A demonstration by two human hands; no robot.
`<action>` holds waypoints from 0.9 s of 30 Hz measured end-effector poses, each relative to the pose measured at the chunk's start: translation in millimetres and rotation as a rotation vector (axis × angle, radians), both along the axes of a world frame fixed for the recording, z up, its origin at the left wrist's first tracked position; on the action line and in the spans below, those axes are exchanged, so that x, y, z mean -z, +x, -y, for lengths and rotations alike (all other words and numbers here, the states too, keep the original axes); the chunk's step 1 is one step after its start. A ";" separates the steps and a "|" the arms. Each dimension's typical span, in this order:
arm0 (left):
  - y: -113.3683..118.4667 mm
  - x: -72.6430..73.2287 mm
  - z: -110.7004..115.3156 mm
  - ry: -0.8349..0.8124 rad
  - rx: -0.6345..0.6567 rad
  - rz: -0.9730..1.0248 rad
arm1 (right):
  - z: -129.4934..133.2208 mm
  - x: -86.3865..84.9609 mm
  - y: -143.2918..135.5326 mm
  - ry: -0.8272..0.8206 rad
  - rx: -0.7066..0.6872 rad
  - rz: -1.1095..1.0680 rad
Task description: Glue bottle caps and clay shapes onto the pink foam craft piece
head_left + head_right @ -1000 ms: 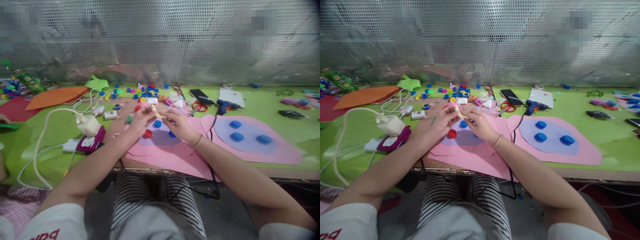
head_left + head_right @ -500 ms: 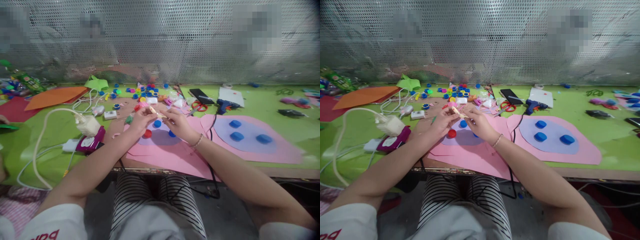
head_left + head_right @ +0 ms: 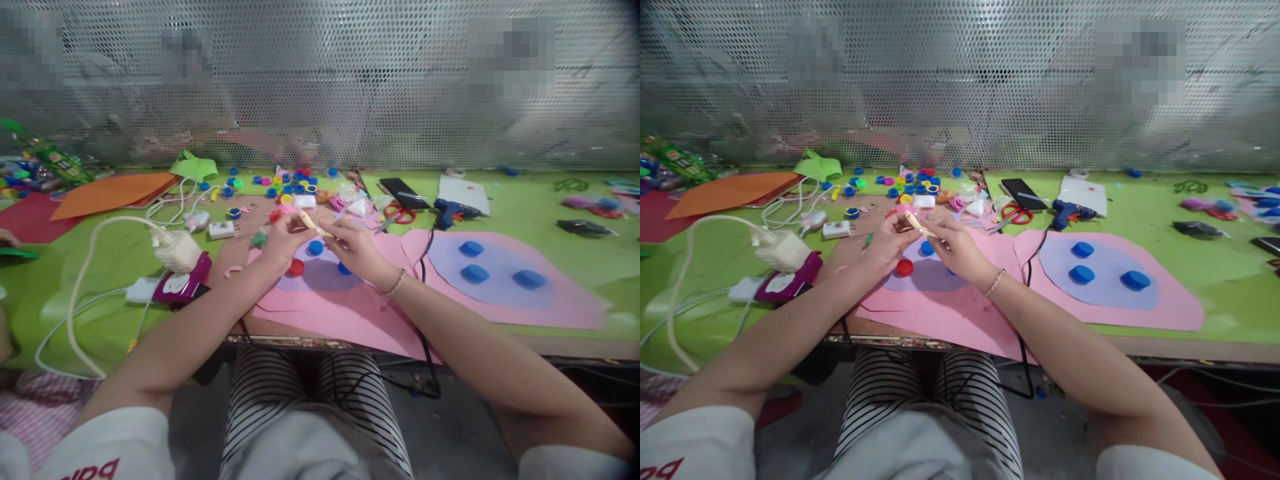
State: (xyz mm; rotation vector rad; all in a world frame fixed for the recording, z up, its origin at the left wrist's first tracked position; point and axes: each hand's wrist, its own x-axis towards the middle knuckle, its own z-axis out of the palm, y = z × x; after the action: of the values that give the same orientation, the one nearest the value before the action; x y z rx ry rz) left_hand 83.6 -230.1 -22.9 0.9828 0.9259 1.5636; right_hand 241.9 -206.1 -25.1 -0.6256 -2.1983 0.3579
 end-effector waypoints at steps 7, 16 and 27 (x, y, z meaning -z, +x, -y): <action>0.7 -3.8 3.7 -0.038 0.002 0.045 | 0.7 0.0 -0.1 -0.015 0.003 0.017; -1.1 -1.7 0.1 -0.102 0.022 0.147 | -2.3 2.8 -0.2 0.017 -0.014 -0.009; -0.6 -5.2 0.5 -0.102 -0.047 0.089 | 1.8 -1.8 -0.8 -0.019 -0.026 0.056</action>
State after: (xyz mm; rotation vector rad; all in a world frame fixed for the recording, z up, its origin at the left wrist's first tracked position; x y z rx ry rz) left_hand 83.0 -230.6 -17.7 0.8189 0.9629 1.5705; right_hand 241.1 -207.9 -23.3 -0.6245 -2.2610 0.3788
